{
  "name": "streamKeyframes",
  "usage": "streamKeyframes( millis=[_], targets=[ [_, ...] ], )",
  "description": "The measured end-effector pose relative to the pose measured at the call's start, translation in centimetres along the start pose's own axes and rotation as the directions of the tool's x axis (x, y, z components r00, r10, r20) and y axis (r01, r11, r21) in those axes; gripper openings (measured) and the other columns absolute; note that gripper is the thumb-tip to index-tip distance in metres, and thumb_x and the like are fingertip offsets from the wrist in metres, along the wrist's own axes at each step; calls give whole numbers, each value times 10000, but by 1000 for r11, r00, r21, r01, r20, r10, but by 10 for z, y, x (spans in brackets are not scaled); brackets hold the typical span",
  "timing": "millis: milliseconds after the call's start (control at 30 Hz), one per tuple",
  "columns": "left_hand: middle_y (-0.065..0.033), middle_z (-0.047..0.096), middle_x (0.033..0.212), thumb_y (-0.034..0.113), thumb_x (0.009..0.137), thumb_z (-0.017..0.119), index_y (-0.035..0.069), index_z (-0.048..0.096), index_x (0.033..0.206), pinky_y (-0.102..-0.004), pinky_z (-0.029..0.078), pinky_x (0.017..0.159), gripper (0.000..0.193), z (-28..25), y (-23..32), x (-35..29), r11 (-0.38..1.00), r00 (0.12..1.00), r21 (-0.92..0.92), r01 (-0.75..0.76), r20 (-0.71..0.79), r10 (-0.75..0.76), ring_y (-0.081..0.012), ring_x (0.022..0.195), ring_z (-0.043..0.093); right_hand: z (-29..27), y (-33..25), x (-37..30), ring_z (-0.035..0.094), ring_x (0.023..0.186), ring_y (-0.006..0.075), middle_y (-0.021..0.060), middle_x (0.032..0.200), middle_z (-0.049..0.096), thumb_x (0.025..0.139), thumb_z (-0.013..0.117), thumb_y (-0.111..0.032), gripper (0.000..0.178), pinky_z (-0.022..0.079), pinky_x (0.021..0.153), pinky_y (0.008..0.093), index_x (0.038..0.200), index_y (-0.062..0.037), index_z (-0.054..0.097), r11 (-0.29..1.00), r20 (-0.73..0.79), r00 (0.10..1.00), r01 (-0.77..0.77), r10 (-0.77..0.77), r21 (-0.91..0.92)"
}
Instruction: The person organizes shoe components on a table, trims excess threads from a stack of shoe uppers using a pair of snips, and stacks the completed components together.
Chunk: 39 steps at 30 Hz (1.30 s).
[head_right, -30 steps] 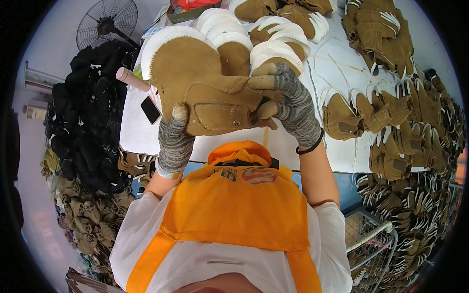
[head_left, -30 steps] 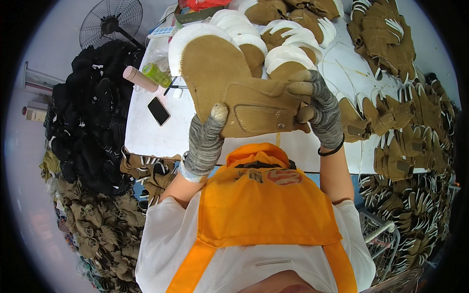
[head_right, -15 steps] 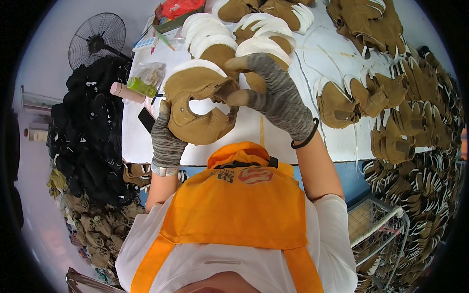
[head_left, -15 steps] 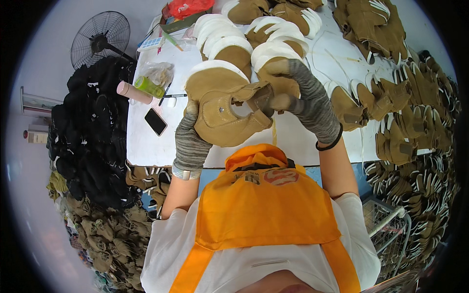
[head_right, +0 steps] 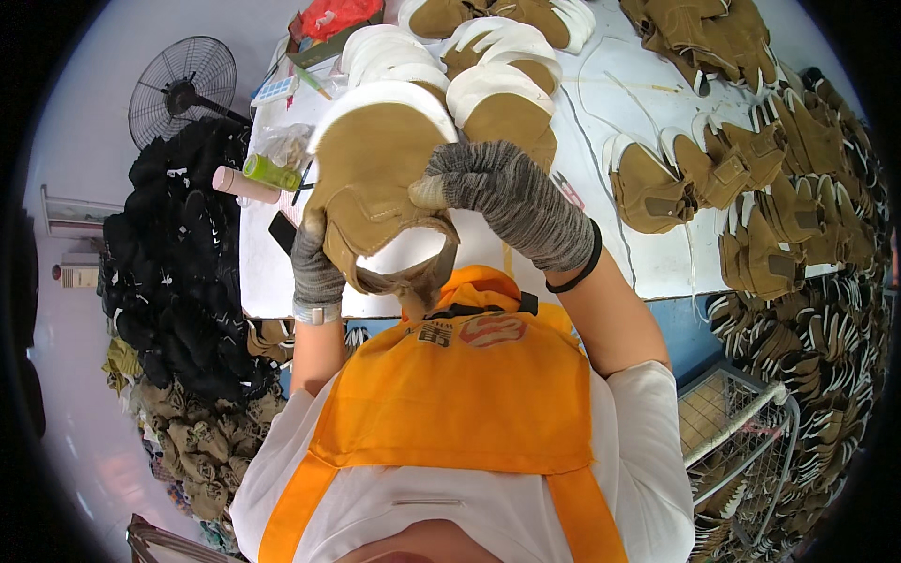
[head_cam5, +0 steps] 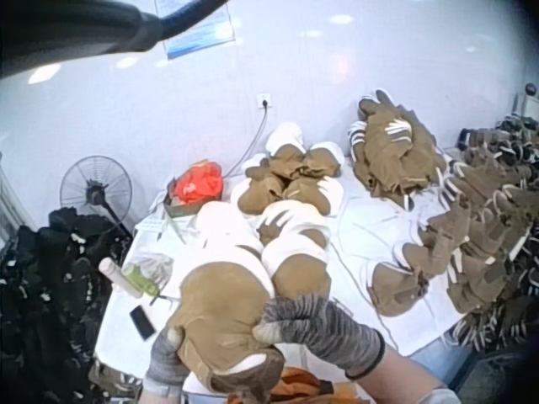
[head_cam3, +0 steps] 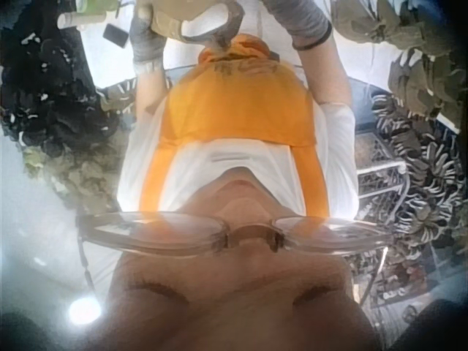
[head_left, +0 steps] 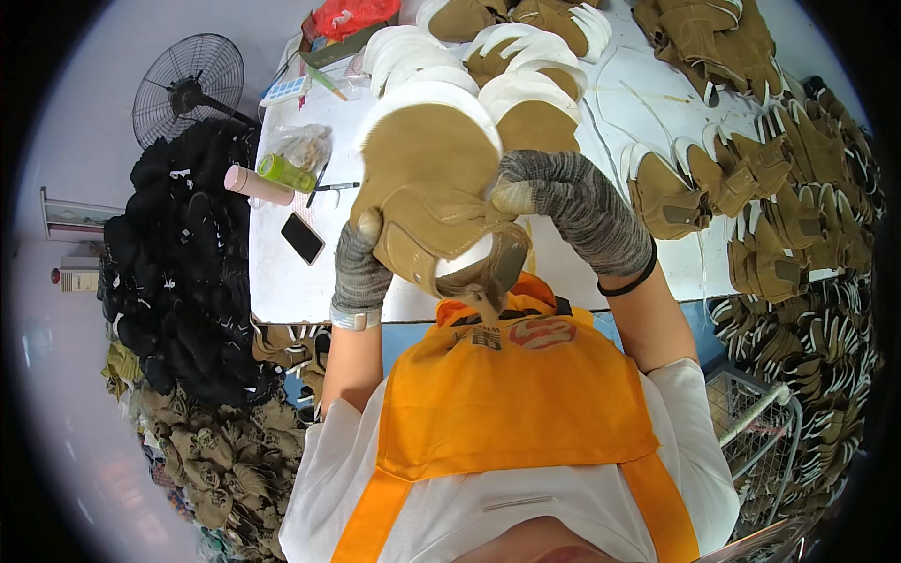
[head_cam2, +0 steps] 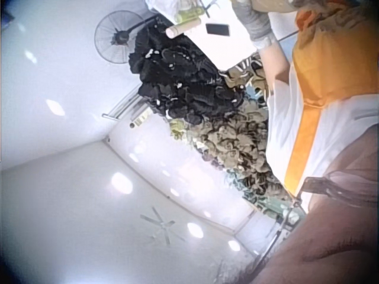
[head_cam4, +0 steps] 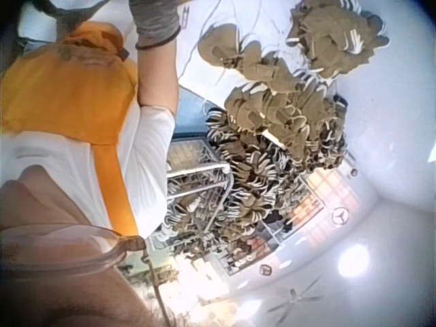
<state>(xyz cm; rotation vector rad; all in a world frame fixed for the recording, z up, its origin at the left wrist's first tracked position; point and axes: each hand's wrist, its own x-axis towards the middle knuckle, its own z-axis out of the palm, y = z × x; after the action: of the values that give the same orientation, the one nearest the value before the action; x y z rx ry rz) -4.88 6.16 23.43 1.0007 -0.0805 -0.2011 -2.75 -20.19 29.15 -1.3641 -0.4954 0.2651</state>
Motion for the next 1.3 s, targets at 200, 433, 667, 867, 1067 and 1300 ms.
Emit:
streamKeyframes(
  millis=[200, 433, 667, 867, 1067, 1300],
  targets=[
    [-166, 483, 1310, 424, 780, 730, 8, 388, 1360, -374, 345, 1061, 792, 15, -2, 11, 710, 969, 676, -197, 23, 247, -243, 1154, 511, -4, 32, -2, 622, 804, 232, 88, 913, 643, 826, 630, -87, 155, 521, 710, 303, 973, -73, 680, 945, -86, 996, -16, -13, -328],
    [-57, 605, 831, 98, 831, 692, 16, 650, 1016, -254, 484, 663, 207, 49, -2, 8, 376, 971, 917, -138, 199, -130, -113, 721, 592, -3, 62, -19, 628, 878, 284, 111, 984, 629, 792, 624, -80, 241, 529, 766, 349, 1032, -90, 644, 846, -18, 994, 83, -109, -527],
    [-109, 608, 695, 192, 776, 703, 28, 681, 866, -356, 474, 608, 188, 71, 4, 6, 107, 975, 969, -222, 219, 39, -274, 637, 605, -5, 42, -24, 565, 940, 248, 71, 955, 624, 713, 779, -226, 311, 468, 843, 355, 990, -116, 691, 714, -85, 947, 172, -309, -679],
    [-102, 631, 731, 156, 749, 711, 35, 688, 867, -366, 454, 696, 170, 87, 10, 5, -190, 925, 907, -375, 379, -16, -260, 682, 603, -5, 44, -19, 551, 911, 279, 56, 923, 617, 707, 761, -210, 297, 443, 850, 400, 971, -99, 681, 626, 45, 970, 189, -239, -757],
    [-93, 641, 755, 173, 742, 718, 43, 687, 856, -375, 434, 732, 175, 90, 7, 6, -245, 903, 873, -423, 428, -35, -266, 708, 596, -8, 45, -23, 570, 904, 325, 122, 922, 608, 773, 678, -154, 164, 451, 826, 429, 911, -71, 645, 651, 41, 962, 213, -269, -729],
    [-71, 627, 716, 248, 742, 762, 39, 616, 1031, -356, 463, 703, 385, 79, -9, 11, 114, 961, 955, -272, 264, 86, -235, 666, 602, -9, 57, -28, 561, 931, 317, 127, 978, 583, 774, 651, -49, 209, 459, 833, 392, 965, -16, 572, 596, 2, 939, 219, -343, -772]
  ],
)
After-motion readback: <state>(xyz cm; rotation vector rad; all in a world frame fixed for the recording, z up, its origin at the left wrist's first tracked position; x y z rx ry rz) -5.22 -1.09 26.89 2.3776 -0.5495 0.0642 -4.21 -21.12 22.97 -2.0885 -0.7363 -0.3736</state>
